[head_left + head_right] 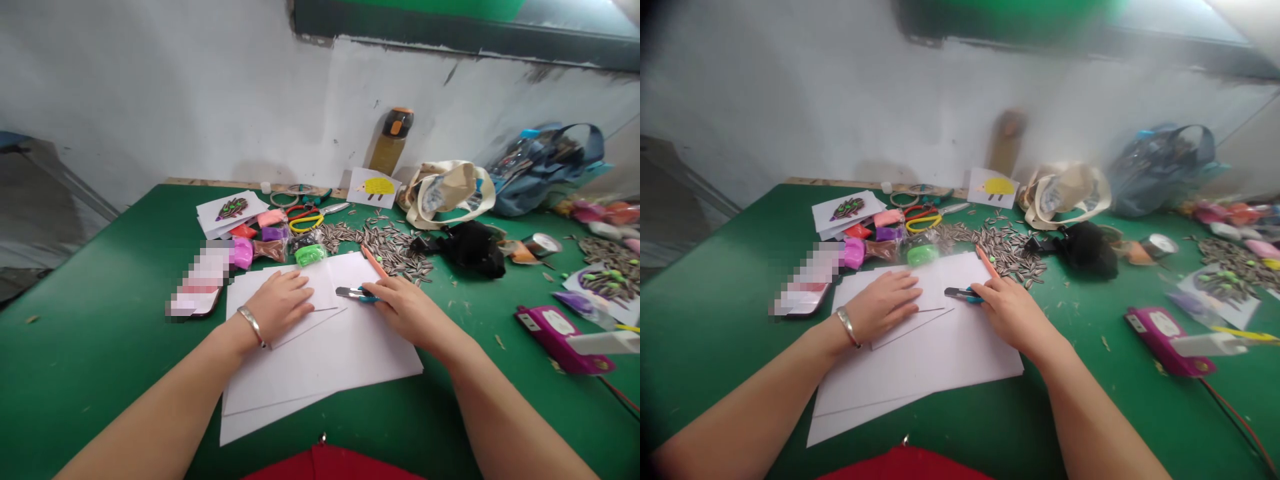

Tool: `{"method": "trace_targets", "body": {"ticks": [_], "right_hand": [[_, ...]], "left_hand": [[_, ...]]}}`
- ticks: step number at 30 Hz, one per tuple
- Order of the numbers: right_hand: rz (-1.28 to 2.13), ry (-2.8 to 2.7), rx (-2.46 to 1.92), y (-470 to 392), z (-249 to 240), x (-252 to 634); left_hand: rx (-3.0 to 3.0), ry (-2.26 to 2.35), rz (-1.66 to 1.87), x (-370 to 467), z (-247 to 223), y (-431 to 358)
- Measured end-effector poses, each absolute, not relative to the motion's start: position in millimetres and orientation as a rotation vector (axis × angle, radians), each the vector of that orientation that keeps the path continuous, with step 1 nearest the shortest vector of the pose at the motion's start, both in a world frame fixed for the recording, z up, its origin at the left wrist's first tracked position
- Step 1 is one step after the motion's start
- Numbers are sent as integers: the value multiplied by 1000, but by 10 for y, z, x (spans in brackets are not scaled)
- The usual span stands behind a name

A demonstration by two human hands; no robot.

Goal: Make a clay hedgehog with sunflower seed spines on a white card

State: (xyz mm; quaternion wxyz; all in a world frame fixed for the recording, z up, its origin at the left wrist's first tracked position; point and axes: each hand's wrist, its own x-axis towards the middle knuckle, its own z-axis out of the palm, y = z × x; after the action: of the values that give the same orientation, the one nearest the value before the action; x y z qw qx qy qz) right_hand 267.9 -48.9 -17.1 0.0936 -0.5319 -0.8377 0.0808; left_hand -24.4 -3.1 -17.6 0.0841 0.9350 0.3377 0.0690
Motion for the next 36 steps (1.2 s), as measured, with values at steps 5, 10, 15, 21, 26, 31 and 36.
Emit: {"method": "trace_targets", "body": {"ticks": [5, 10, 15, 21, 26, 31, 36], "right_hand": [[275, -2476, -1543, -496, -160, 2657], [334, -2482, -1442, -511, -160, 2576], [354, -2501, -1413, -533, -138, 2497], [404, -2500, -1427, -530, -103, 2557], [331, -2449, -1540, -485, -157, 2694], [325, -2446, -1551, -464, -191, 2707], [300, -2414, -1588, -458, -190, 2700]], "left_hand": [[2787, 1037, 257, -217, -216, -18], [2767, 1098, 305, -186, -316, -6], [2704, 1273, 147, -118, -380, -41], [2643, 1323, 38, -81, -319, -64], [2634, 1312, 28, -87, -300, -66], [2634, 1308, 79, -89, -335, -61], [2635, 1298, 86, -91, -329, -64]]}}
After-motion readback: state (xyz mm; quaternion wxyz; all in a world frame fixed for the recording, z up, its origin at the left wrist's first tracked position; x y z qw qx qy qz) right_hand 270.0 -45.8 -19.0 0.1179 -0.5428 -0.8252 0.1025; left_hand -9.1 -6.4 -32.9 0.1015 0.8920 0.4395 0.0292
